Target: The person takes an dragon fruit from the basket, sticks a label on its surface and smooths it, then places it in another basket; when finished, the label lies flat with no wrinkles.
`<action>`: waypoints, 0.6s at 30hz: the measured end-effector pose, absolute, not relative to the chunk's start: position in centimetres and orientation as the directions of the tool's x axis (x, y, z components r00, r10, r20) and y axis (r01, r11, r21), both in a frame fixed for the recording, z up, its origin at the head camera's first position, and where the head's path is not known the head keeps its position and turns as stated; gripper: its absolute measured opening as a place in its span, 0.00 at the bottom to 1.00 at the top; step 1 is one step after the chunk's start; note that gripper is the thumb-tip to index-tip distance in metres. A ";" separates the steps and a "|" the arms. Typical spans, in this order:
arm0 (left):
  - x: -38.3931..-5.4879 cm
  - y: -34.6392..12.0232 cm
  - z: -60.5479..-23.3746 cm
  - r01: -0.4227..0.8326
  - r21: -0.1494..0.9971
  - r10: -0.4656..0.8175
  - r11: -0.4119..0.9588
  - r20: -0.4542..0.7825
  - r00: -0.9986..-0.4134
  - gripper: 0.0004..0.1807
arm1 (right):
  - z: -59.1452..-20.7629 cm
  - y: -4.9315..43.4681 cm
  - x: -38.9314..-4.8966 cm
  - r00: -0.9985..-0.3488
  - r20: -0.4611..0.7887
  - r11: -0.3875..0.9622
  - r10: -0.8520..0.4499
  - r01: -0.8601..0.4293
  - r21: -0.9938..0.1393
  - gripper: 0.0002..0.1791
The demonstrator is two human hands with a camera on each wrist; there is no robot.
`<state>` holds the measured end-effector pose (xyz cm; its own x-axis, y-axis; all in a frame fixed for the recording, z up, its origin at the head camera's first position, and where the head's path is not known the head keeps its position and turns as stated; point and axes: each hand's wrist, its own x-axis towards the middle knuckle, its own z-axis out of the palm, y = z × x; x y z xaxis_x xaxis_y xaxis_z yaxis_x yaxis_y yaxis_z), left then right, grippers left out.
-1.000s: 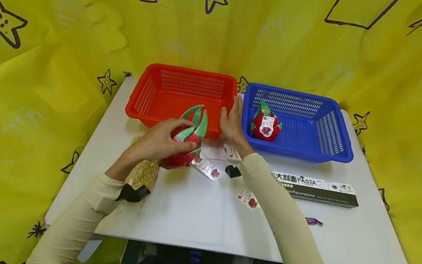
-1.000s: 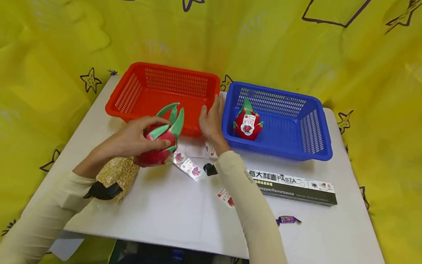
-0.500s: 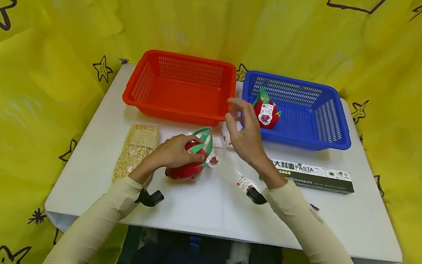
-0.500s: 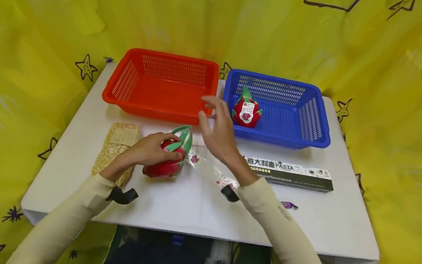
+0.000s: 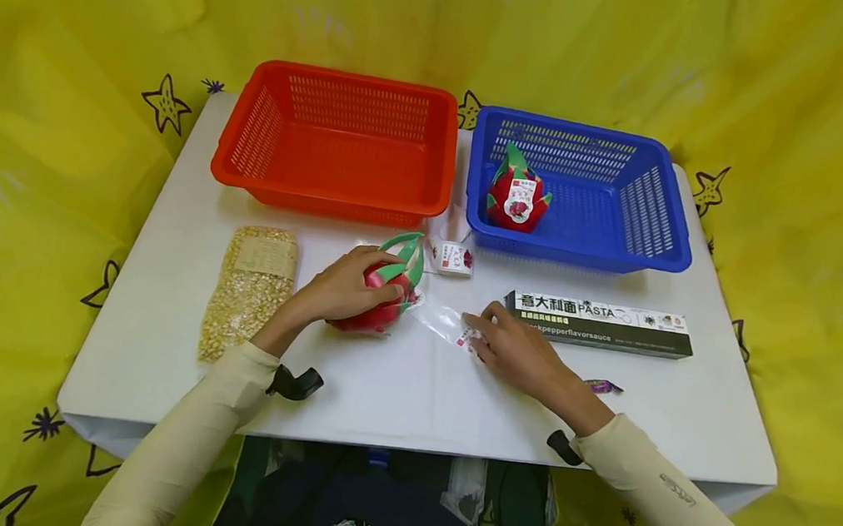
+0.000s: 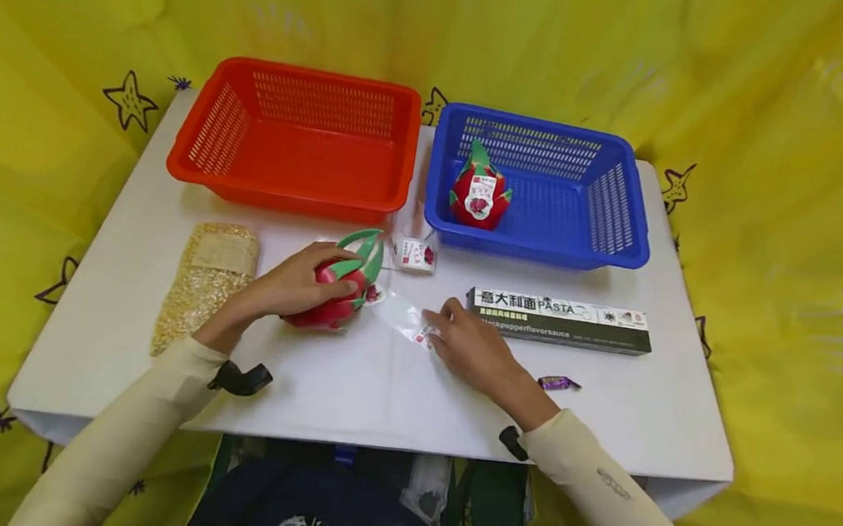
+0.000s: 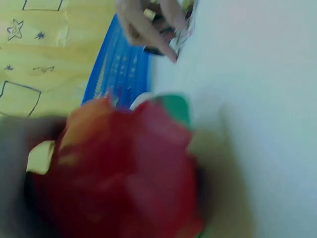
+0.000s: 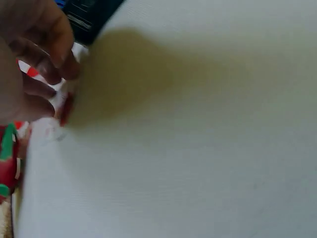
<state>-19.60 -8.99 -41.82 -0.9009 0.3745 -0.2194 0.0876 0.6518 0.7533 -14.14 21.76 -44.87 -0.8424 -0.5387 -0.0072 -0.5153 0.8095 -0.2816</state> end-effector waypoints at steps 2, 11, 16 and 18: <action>-19.6 -8.8 -42.2 0.056 0.786 0.329 0.615 -0.193 -0.924 0.31 | -45.4 21.5 -14.3 -0.843 0.058 0.810 -0.535 -0.531 -0.247 0.16; -19.5 -7.0 -43.3 0.024 0.825 0.112 0.565 -0.048 -0.993 0.27 | -46.5 20.6 -13.9 -0.837 0.215 0.817 -0.504 -0.543 -0.196 0.03; -19.8 -7.0 -43.9 0.045 0.876 0.114 0.481 -0.011 -0.993 0.19 | -44.5 20.8 -13.4 -0.888 0.297 0.803 -0.350 -0.448 -0.393 0.05; -20.0 -7.1 -43.8 0.041 0.884 0.123 0.467 -0.019 -0.992 0.15 | -43.3 21.1 -13.5 -0.887 0.379 0.774 -0.265 -0.430 -0.465 0.06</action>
<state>-19.96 -7.09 -43.78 -0.9923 0.1226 -0.0186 0.0411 0.4666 0.8835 -13.48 21.09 -43.26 -0.8868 -0.2649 0.3786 -0.4298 0.7739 -0.4651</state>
